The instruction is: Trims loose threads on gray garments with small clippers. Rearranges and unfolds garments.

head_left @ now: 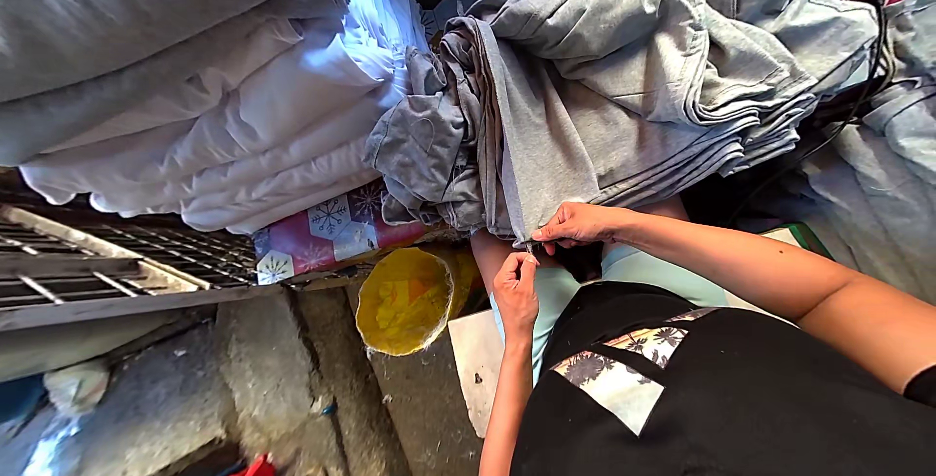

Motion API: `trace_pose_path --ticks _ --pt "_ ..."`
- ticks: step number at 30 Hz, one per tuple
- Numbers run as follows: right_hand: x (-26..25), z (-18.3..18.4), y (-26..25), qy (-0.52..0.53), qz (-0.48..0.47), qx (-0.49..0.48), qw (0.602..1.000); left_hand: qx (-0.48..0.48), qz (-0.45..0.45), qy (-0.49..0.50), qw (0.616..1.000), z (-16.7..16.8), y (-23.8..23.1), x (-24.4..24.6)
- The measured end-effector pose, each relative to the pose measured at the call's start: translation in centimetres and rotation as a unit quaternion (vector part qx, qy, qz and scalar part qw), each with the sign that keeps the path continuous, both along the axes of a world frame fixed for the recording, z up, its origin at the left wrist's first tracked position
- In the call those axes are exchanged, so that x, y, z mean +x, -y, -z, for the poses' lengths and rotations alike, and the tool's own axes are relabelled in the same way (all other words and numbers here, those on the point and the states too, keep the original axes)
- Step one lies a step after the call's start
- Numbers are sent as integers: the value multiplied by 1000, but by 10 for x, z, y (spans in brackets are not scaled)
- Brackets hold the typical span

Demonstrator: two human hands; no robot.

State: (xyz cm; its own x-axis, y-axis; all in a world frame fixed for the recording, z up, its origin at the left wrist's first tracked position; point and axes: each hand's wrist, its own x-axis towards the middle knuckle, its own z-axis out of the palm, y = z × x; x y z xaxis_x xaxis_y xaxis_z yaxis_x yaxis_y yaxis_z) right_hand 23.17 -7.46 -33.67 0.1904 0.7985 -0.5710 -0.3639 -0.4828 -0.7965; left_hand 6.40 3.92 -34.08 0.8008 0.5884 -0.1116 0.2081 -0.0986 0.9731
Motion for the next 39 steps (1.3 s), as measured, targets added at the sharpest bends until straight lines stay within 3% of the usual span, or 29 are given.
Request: trace_pose_path --ticks 4,10,19,21,23,26,31,36,39 --pt "-4 1 0 28 0 4 1000 -2 1 -3 1000 3 0 1" --pt "-5 2 -2 -41 1 -35 999 -15 -2 -3 1000 4 1 3" --pt "-6 8 2 -34 29 -23 999 4 2 -27 1000 2 -8 -8" --pt "-3 5 13 -48 37 -26 998 55 -38 -77 995 2 -34 -26" --pt "-3 2 27 -61 52 -25 996 84 -138 -121 979 14 -67 -46" --pt "-9 3 40 -74 89 -17 993 79 -243 -180 950 36 -91 -57" --pt "-18 3 38 -58 73 -22 995 175 -143 -118 967 35 -60 -31" --pt "-20 1 27 -26 63 -4 998 10 -58 -63 996 26 -36 5" --pt "-18 -2 14 3 48 2 999 45 -65 -54 995 25 -33 4"
